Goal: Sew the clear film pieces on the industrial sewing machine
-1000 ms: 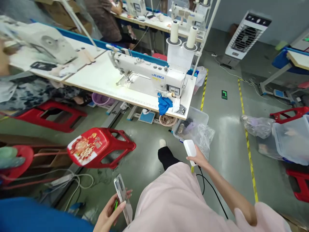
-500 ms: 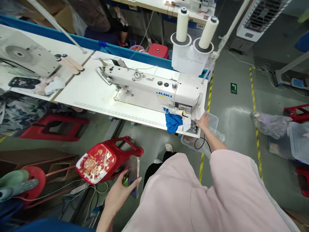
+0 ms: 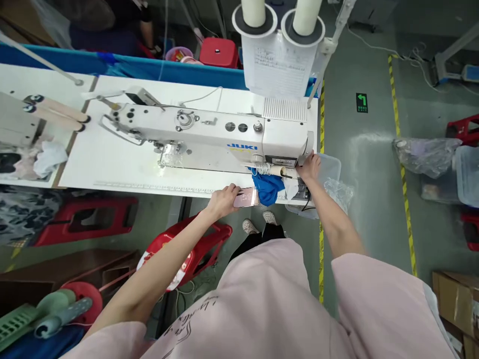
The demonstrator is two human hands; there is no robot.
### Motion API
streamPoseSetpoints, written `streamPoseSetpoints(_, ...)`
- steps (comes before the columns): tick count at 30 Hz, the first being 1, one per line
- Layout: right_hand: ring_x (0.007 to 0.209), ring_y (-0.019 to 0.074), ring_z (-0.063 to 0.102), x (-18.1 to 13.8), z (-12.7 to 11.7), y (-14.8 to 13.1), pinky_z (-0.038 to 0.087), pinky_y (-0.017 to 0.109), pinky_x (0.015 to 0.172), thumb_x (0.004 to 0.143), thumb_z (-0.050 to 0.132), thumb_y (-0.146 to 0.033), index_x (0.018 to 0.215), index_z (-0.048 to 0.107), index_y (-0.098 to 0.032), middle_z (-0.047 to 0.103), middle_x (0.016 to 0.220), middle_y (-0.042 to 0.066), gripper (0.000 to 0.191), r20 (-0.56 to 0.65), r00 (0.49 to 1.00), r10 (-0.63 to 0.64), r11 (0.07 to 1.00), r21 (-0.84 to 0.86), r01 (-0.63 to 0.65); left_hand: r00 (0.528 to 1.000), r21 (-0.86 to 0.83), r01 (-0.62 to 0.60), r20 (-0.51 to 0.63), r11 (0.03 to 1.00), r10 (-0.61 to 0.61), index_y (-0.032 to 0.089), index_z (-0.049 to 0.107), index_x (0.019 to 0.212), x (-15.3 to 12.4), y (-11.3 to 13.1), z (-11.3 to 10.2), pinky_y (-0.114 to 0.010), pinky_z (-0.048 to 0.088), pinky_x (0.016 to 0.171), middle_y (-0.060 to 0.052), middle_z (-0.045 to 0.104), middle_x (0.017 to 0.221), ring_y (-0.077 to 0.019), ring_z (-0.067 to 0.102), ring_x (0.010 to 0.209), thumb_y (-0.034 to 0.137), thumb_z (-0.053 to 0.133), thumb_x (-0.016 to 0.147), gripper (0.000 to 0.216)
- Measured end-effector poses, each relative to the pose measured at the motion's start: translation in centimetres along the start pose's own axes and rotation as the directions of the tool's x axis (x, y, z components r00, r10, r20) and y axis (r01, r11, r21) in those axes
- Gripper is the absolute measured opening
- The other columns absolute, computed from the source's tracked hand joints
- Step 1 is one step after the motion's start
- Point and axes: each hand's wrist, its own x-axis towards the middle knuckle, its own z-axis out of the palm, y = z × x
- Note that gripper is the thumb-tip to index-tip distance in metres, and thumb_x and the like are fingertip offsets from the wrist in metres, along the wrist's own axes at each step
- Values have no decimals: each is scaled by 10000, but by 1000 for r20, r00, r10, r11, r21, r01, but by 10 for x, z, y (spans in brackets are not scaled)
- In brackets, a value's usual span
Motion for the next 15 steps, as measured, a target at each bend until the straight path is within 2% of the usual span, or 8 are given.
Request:
streamPoseSetpoints(5, 1190, 350, 350, 3, 1, 7, 269, 517, 1026, 677, 673, -453, 1219, 453, -143, 400, 1296, 179, 662, -19, 999, 34, 999, 33, -33, 993, 78, -116, -2, 990, 117, 173, 493, 1286, 33, -5, -4, -470, 497, 911, -116, 491, 1322, -266, 531, 1139, 342, 613, 884, 452)
streamPoseSetpoints(10, 1213, 322, 379, 6, -9, 12, 292, 504, 1036, 792, 577, -428, 1268, 444, -165, 410, 1295, 165, 560, -72, 987, 147, 986, 89, -140, 978, 80, -204, -34, 976, 207, 167, 505, 1269, 59, 2, -13, -481, 479, 931, -116, 493, 1316, -280, 502, 1180, 341, 615, 880, 440)
streamPoseSetpoints(15, 1259, 308, 358, 0, -26, 11, 301, 492, 1054, 841, 495, -355, 1265, 469, -162, 407, 1332, 164, 467, -113, 991, 77, 988, 138, -62, 970, -8, -231, -82, 973, 230, 179, 496, 1287, 67, 13, -14, -491, 453, 961, -116, 456, 1367, -304, 437, 1252, 348, 633, 860, 479)
